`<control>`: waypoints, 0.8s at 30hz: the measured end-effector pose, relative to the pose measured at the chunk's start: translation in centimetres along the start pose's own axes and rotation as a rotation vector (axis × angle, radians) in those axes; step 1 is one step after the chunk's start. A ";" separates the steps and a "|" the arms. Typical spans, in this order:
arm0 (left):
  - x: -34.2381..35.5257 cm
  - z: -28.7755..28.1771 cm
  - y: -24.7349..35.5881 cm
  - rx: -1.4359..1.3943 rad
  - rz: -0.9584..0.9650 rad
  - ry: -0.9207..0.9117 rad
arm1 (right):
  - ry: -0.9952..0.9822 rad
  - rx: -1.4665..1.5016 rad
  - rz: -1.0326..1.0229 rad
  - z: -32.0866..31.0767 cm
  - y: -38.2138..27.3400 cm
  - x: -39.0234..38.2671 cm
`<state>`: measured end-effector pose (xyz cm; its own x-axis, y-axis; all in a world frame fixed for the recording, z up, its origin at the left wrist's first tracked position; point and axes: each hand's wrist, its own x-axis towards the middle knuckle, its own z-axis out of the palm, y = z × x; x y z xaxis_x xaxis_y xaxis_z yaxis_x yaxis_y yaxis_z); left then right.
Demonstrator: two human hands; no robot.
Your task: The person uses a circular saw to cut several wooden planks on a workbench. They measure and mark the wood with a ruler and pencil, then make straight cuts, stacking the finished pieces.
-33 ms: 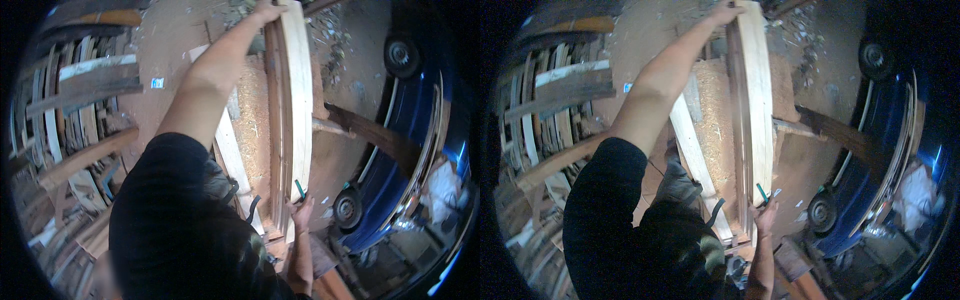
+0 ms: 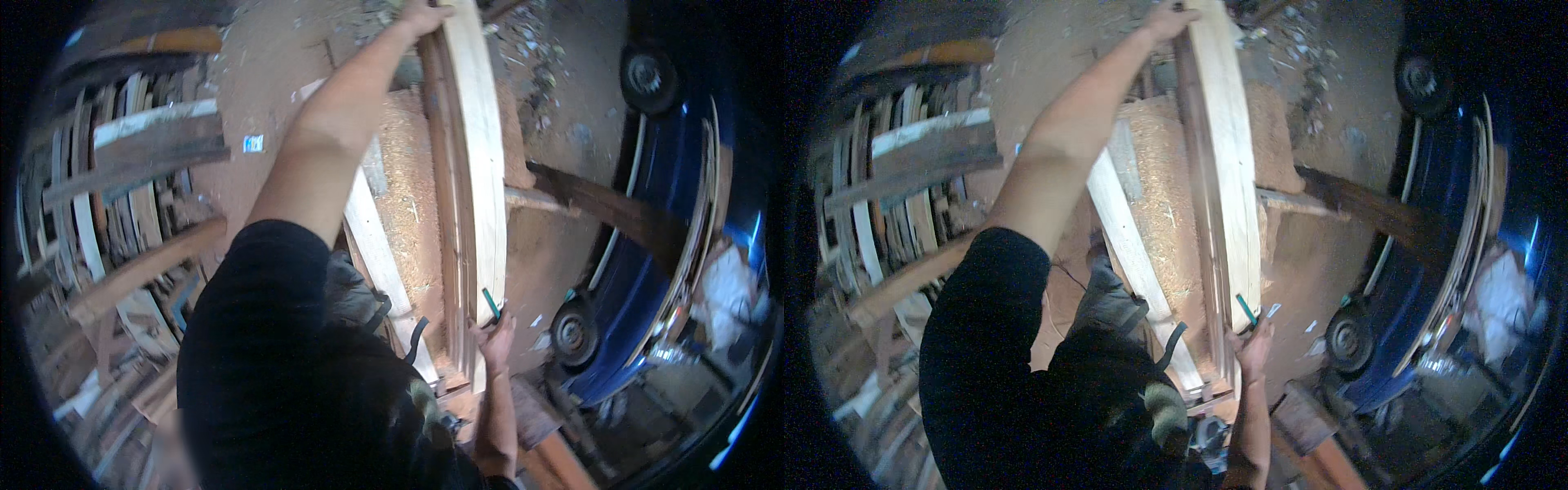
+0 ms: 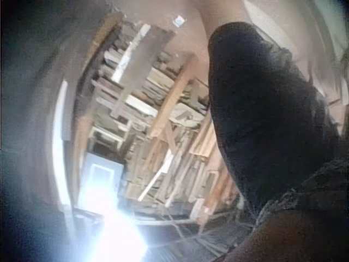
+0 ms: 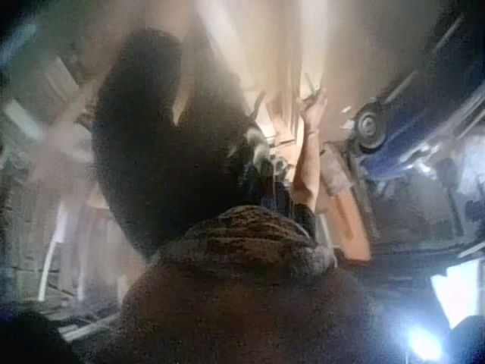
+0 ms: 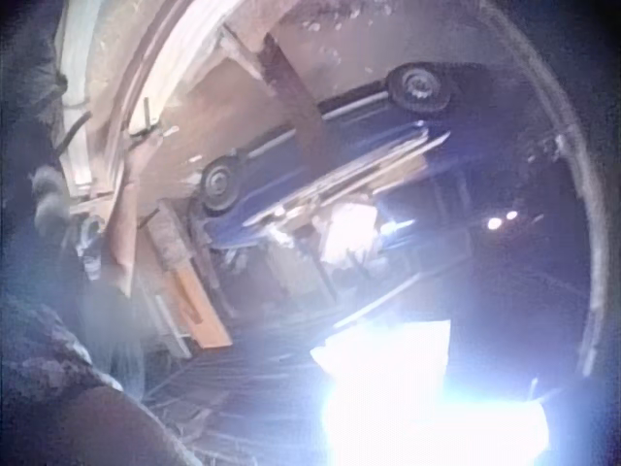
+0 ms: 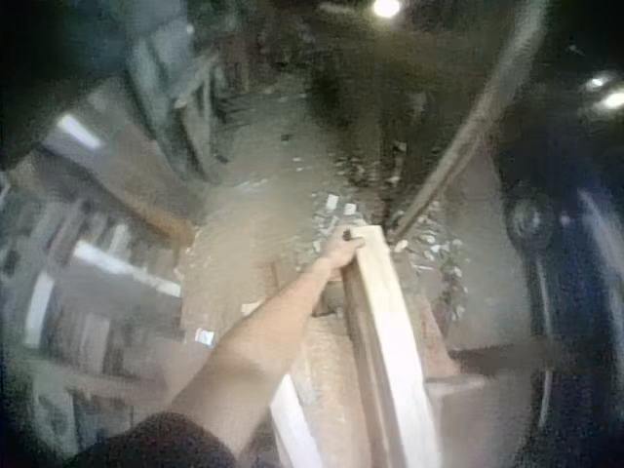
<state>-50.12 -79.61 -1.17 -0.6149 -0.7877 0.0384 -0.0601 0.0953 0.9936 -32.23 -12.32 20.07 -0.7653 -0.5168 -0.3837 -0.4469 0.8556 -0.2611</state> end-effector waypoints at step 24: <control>-63.8 22.5 26.2 0.572 1.151 -1.738 | 1.403 1.188 1.031 16.5 -1.6 -23.1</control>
<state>-30.18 -13.12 20.08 -0.4286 0.9035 -0.0010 0.7999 0.3800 0.4645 -6.23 -2.18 14.76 -0.4896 0.8652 -0.1083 0.2692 0.0318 -0.9626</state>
